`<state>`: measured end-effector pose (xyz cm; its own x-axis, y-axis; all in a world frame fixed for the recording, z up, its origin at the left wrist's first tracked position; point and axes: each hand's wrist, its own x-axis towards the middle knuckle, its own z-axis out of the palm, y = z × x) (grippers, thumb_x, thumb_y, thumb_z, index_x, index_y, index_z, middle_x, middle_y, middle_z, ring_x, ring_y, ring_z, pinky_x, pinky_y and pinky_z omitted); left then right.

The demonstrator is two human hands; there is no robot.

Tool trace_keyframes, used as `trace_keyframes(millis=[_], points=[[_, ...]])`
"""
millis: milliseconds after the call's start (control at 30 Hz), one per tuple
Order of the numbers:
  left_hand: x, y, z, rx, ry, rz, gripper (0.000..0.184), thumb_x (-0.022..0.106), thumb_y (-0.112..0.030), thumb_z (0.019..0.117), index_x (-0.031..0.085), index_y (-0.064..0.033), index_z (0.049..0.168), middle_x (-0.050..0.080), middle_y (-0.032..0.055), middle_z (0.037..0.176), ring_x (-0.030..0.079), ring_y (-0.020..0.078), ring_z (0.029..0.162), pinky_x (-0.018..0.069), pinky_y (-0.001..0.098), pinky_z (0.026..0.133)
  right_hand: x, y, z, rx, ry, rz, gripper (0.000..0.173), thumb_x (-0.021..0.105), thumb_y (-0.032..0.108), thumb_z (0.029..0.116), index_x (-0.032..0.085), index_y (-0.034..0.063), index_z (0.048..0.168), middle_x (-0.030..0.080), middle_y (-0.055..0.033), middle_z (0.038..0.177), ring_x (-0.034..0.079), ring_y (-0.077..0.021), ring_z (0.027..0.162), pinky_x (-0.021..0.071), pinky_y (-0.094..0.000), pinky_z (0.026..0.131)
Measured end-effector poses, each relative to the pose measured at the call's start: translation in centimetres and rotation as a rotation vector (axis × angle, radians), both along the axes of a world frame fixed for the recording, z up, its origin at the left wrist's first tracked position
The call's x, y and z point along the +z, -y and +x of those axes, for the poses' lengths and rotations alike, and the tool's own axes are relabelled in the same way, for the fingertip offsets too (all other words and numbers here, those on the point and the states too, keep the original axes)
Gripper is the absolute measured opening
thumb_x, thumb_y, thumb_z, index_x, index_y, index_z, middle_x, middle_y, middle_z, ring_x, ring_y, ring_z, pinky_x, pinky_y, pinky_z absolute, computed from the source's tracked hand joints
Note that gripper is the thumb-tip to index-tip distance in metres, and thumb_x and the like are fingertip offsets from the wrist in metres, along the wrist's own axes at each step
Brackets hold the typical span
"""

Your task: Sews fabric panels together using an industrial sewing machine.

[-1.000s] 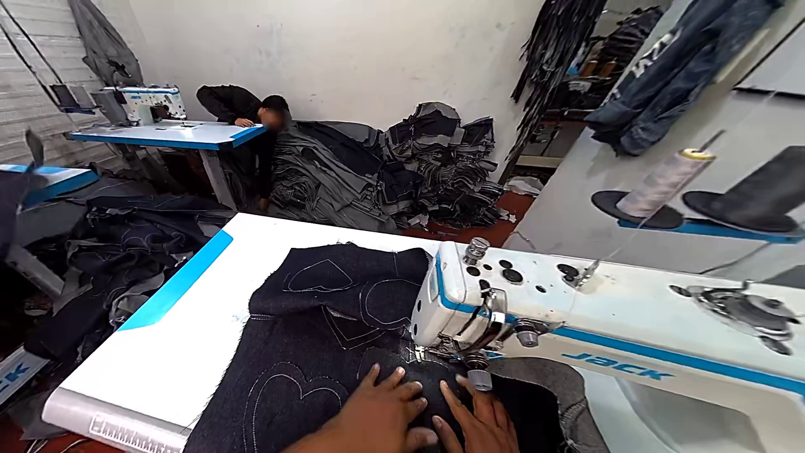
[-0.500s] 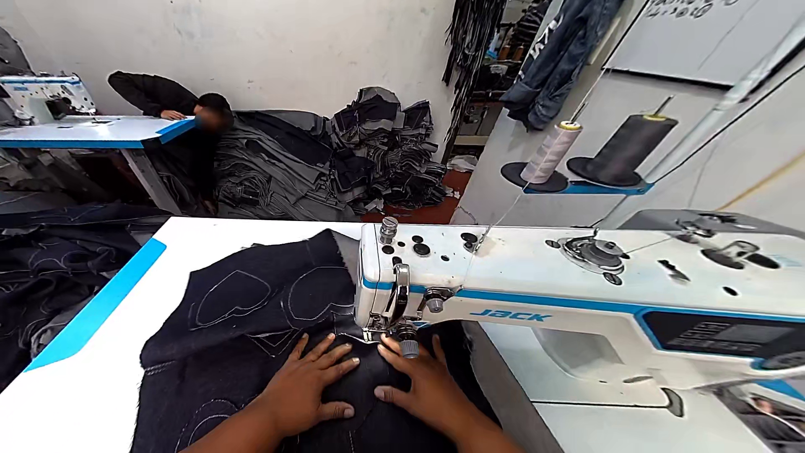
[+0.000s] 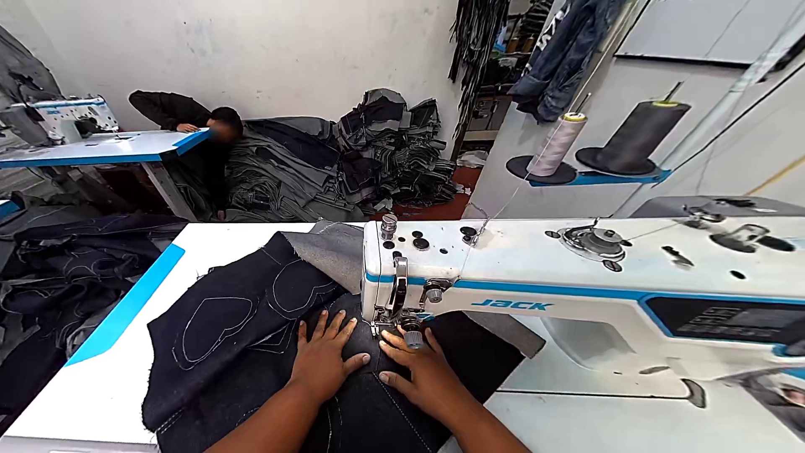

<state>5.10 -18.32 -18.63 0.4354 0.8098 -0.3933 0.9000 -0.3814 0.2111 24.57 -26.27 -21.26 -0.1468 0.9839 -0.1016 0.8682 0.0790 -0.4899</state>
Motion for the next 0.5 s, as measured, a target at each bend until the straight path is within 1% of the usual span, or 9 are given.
trace_keyframes(millis=[67,233,300,333,367,400,433,467,500], points=[[0.1,0.5,0.6,0.036,-0.017,0.0,0.077,0.034,-0.071,0.1006,0.02,-0.032,0.165,0.009,-0.0044,0.174,-0.003,0.0261,0.161,-0.0061,0.0657,0.122,0.3,-0.6,1.1,0.045,-0.013,-0.009,0.055,0.056,0.047,0.1021,0.058,0.0162,0.148,0.048,-0.0027,0.159,0.026,-0.0255,0.157,0.0002,-0.0613,0.126],[0.2,0.7,1.1,0.08,-0.029,0.008,0.079,0.033,-0.072,0.1,0.019,-0.0306,0.165,0.008,-0.0042,0.174,-0.003,0.0263,0.161,-0.005,0.0668,0.122,1.3,-2.0,2.0,0.115,0.022,-0.085,0.057,0.055,0.048,0.1028,0.055,0.0165,0.15,0.046,-0.0036,0.16,0.027,-0.0228,0.156,0.0012,-0.0564,0.127],[0.2,0.8,1.1,0.079,-0.038,0.002,0.079,0.033,-0.072,0.0999,0.018,-0.0304,0.166,0.007,-0.0038,0.174,-0.004,0.0266,0.16,-0.0048,0.0667,0.122,2.3,-0.9,0.5,0.07,0.051,-0.12,0.052,0.053,0.038,0.1058,0.051,0.0162,0.153,0.042,-0.0041,0.163,0.024,-0.0251,0.157,0.0027,-0.0611,0.126],[0.2,0.7,1.1,0.079,-0.038,0.003,0.079,0.032,-0.072,0.1002,0.018,-0.0299,0.166,0.006,-0.0032,0.174,-0.004,0.0271,0.16,-0.0048,0.0668,0.122,2.5,0.2,-0.6,0.036,0.051,-0.097,0.049,0.053,0.031,0.1059,0.051,0.0151,0.153,0.042,-0.0051,0.163,0.026,-0.0279,0.156,0.0066,-0.0653,0.125],[0.2,0.6,1.1,0.077,-0.04,0.004,0.078,0.032,-0.071,0.1008,0.017,-0.0295,0.166,0.006,-0.0026,0.174,-0.004,0.0274,0.16,-0.0047,0.067,0.122,2.6,1.3,-1.8,0.01,0.048,-0.088,0.049,0.052,0.03,0.1059,0.051,0.0146,0.153,0.042,-0.0049,0.163,0.027,-0.0297,0.156,0.0079,-0.0687,0.123],[0.2,0.5,1.1,0.074,-0.04,0.007,0.077,0.03,-0.07,0.1019,0.018,-0.0292,0.166,0.006,-0.0024,0.174,-0.004,0.0278,0.16,-0.0045,0.0671,0.122,2.6,2.3,-2.7,-0.003,0.057,-0.112,0.05,0.051,0.033,0.1067,0.049,0.0146,0.153,0.039,-0.0034,0.165,0.024,-0.0303,0.157,0.0057,-0.0703,0.122],[0.2,0.5,1.2,0.073,-0.037,0.011,0.074,0.029,-0.067,0.1036,0.018,-0.0286,0.166,0.007,-0.0022,0.174,-0.004,0.0283,0.16,-0.0045,0.0673,0.122,2.6,2.9,-3.2,0.002,0.087,-0.164,0.054,0.048,0.038,0.1078,0.045,0.0159,0.157,0.032,-0.0004,0.168,0.016,-0.0292,0.159,0.0006,-0.0698,0.122],[0.1,0.4,1.2,0.073,-0.037,0.013,0.07,0.027,-0.063,0.1057,0.018,-0.0283,0.166,0.007,-0.0021,0.174,-0.003,0.0284,0.16,-0.0047,0.0673,0.122,2.2,3.1,-3.2,0.002,0.105,-0.163,0.056,0.046,0.042,0.1077,0.043,0.0172,0.158,0.03,0.0013,0.169,0.014,-0.0284,0.16,-0.0013,-0.0694,0.122],[0.0,0.4,1.3,0.075,-0.047,0.017,0.066,0.024,-0.059,0.1078,0.018,-0.0285,0.166,0.007,-0.0022,0.174,-0.003,0.0284,0.16,-0.0045,0.0677,0.122,1.8,3.2,-3.0,0.006,0.107,-0.142,0.056,0.046,0.044,0.1074,0.043,0.0177,0.157,0.031,0.002,0.168,0.014,-0.0279,0.16,-0.0015,-0.0689,0.122]])
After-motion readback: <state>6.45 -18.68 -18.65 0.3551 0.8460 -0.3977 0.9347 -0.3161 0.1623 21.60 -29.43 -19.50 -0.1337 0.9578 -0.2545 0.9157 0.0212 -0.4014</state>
